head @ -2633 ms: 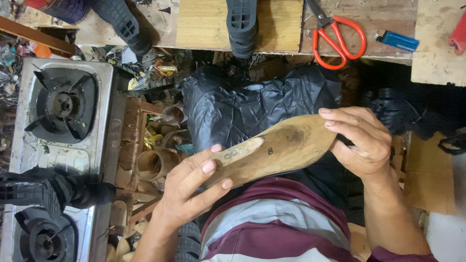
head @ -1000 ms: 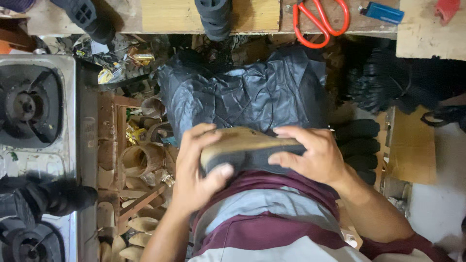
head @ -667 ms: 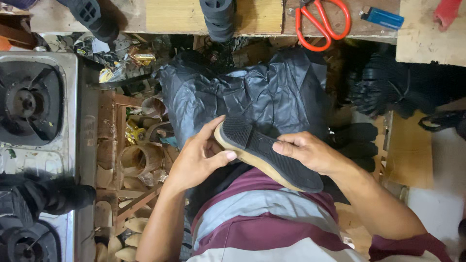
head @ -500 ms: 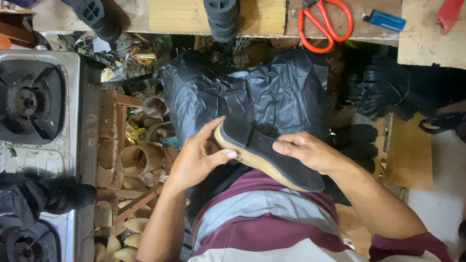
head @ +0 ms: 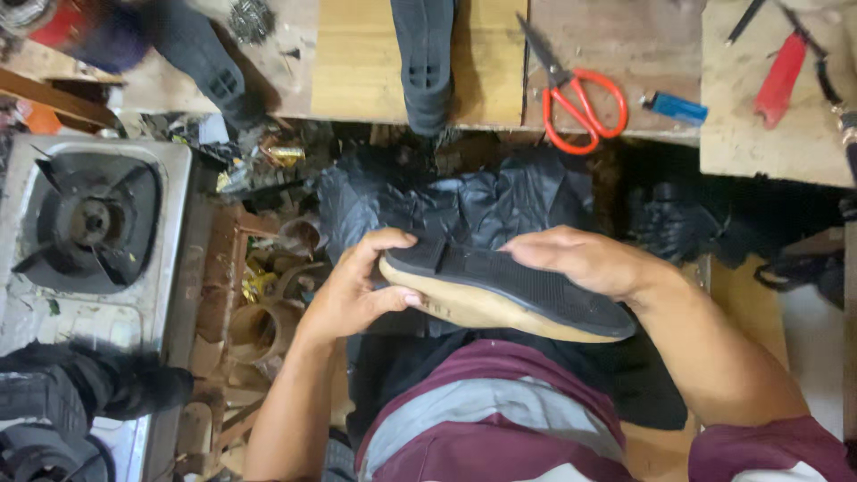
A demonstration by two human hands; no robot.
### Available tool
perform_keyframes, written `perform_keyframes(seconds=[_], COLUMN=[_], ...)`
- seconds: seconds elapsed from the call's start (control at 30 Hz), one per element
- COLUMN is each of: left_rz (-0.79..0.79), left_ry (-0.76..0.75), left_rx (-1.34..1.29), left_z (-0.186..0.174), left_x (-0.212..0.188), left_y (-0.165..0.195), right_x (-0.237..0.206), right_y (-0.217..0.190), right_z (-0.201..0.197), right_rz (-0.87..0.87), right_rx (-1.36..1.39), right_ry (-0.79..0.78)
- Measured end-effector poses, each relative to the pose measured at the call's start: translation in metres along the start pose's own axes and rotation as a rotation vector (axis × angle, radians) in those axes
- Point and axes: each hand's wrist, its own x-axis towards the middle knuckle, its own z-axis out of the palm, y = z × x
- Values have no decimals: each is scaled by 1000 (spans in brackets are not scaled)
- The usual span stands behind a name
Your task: The person sits on the floor of a shoe workshop and trims the edges of black rubber shoe soles with red-handled scissors. They periodically hold a sole against a wooden shoe last to check the fit, then continue trimming the excess rubber around the edges and set finished soles aside.
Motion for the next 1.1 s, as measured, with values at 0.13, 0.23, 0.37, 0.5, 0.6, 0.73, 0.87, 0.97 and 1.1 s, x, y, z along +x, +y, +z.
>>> perform_keyframes(seconds=[0.13,0.23,0.37,0.5,0.6,0.73,0.87,0.97,1.1], left_rz=[-171,-86,-215,-214,-1,-173,-174,-51,-16], left_ry=[264,355,384,137,108,256,302,212,294], left_rx=[-491,-785,-948,-363,-690,-488,-530,-738,-922], left_z=[12,36,56,8,-29,-48,-62,-81,-86], left_x=[19,54,102,141,173,208,237,261,283], left_y=[-11,-3,20,43,59,81,99,107,114], right_x=[0,20,46,44,44,66,80,91,107], right_y=[-39,-68,-101,-148,-183,-220,-244,-250,-247], right_z=[-13,0,31,7,-7,-7,-20,-30,-37], right_rz=[-297,-758,-894,-684,-568,-345,-269,-281,-311], right_rx=[698,412,244,105,-203,-151,-252,-283,-215], right_ry=[-76,52,175,327,299,267,285,254,233])
